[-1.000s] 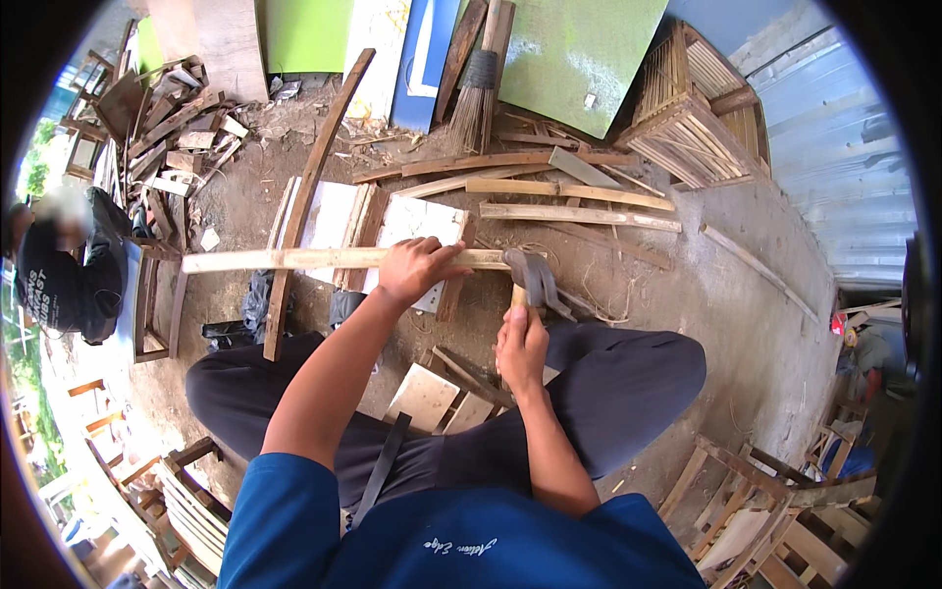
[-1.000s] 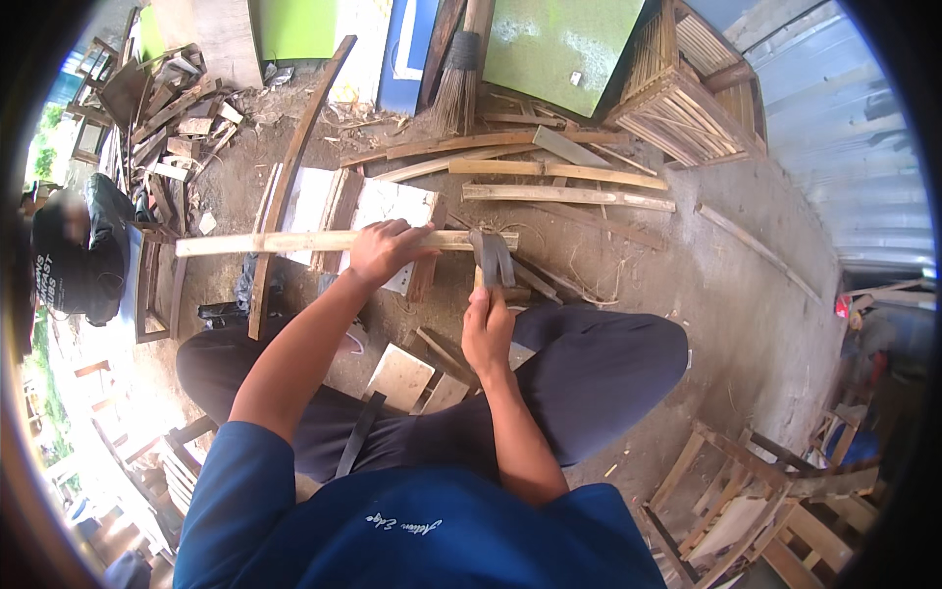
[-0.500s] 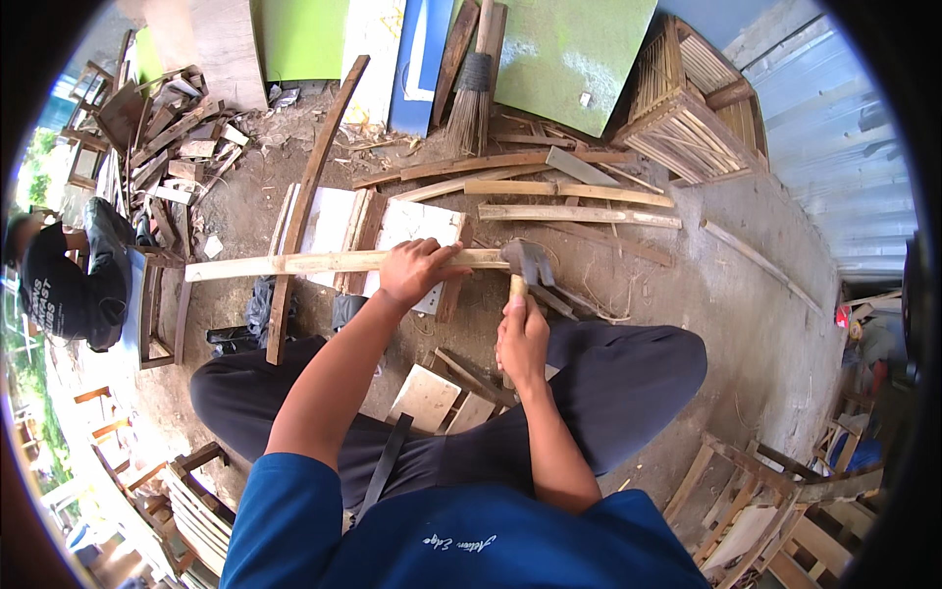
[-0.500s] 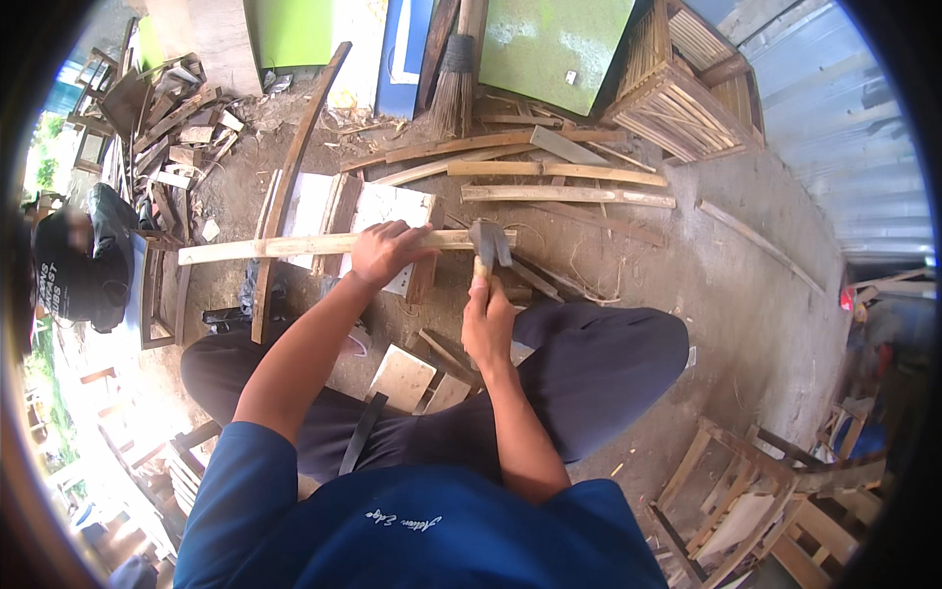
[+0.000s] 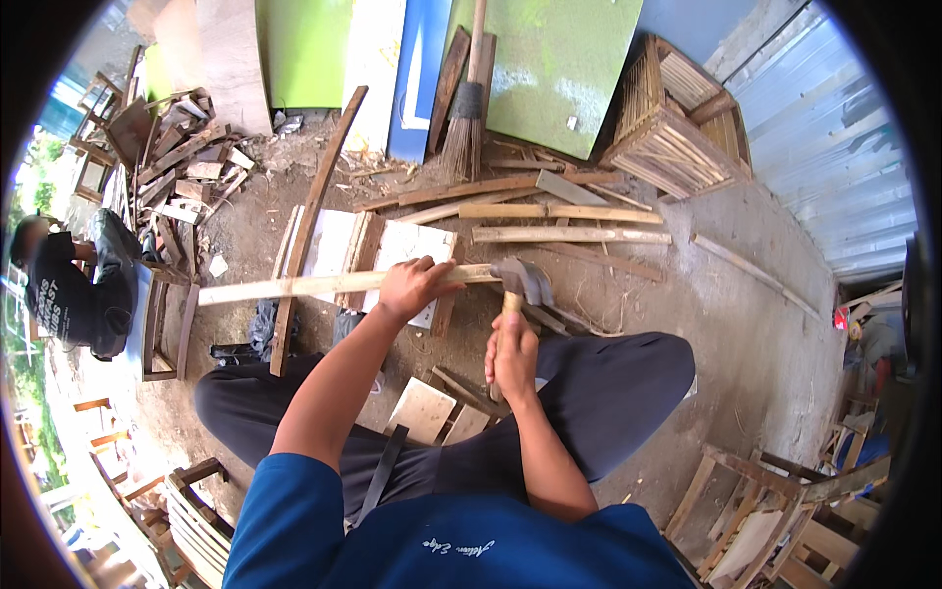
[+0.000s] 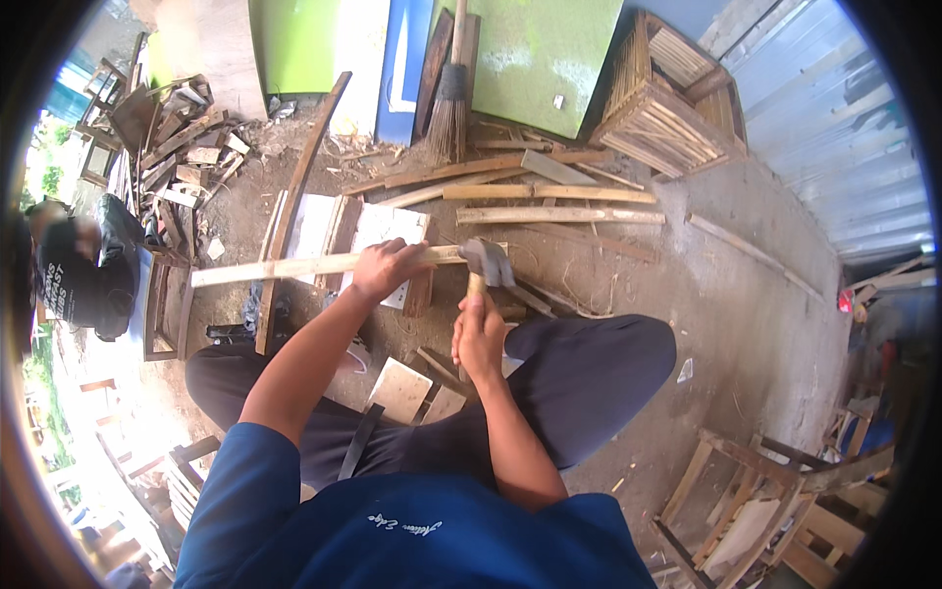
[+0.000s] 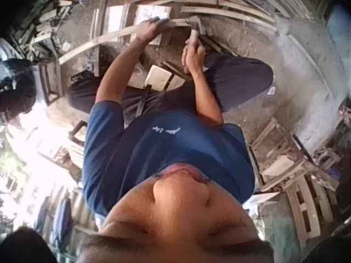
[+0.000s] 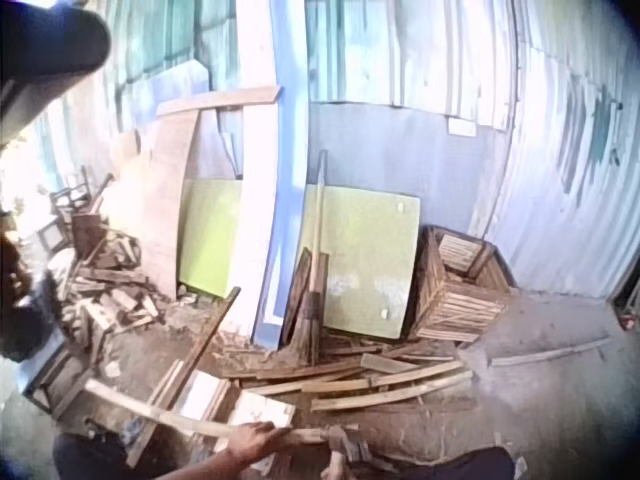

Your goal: The person sits on the floor and uses a hammer to drive nails into wooden slats, attaching them to a white rectangular frame. They repeatedly pick up slats, position them, and hammer them into place.

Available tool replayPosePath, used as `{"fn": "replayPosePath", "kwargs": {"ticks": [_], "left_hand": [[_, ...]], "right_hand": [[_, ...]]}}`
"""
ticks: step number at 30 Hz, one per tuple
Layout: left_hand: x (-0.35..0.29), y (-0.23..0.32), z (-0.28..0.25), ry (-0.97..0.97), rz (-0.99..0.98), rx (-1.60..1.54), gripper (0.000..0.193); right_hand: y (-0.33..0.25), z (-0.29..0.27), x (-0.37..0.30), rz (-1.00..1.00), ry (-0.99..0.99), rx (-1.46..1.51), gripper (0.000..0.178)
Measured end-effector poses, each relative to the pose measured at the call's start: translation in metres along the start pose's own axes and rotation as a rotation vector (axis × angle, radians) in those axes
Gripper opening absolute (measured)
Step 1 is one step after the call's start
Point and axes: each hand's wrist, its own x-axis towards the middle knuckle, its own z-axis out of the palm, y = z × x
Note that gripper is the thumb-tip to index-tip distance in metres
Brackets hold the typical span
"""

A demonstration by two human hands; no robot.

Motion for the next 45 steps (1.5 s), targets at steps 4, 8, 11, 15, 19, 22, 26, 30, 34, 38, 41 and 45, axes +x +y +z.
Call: {"fn": "replayPosePath", "kwargs": {"ticks": [4,8,11,15,19,22,26,30,34,38,41,45], "left_hand": [[0.002,0.004,-0.014,-0.119,0.008,0.015,0.047],[0.022,0.012,-0.050,-0.114,-0.101,-0.071,0.039],[0.047,0.023,-0.083,-0.092,-0.288,-0.242,0.036],[0.071,0.036,-0.120,-0.154,-0.394,-0.393,0.039],[0.069,0.057,-0.136,-0.197,-0.456,-0.499,0.050],[0.063,0.070,-0.145,-0.344,-0.426,-0.476,0.054],[0.058,0.086,-0.151,-0.540,-0.427,-0.559,0.055],[0.060,0.094,-0.152,-0.575,-0.356,-0.587,0.057],[0.062,0.095,-0.152,-0.598,-0.343,-0.622,0.056],[0.062,0.096,-0.150,-0.584,-0.309,-0.579,0.054],[0.061,0.096,-0.149,-0.586,-0.292,-0.569,0.054],[0.062,0.094,-0.149,-0.588,-0.255,-0.574,0.054]], "right_hand": [[-0.038,-0.020,-0.020,-0.078,0.004,0.086,0.038],[-0.096,-0.054,-0.035,-0.067,-0.179,-0.032,0.031],[-0.144,-0.074,-0.037,-0.054,-0.367,-0.238,0.039],[-0.172,-0.075,-0.025,0.033,-0.667,-0.285,0.037],[-0.151,-0.063,-0.016,0.119,-0.895,-0.210,0.037],[-0.135,-0.065,-0.014,0.174,-0.977,-0.173,0.037],[-0.134,-0.074,-0.011,0.255,-1.041,-0.110,0.038],[-0.139,-0.076,-0.012,0.289,-1.042,-0.106,0.046],[-0.141,-0.078,-0.015,0.290,-1.025,-0.094,0.047],[-0.142,-0.081,-0.016,0.266,-1.031,-0.068,0.039],[-0.143,-0.081,-0.015,0.268,-1.032,-0.075,0.040],[-0.141,-0.081,-0.015,0.271,-1.016,-0.074,0.043]]}}
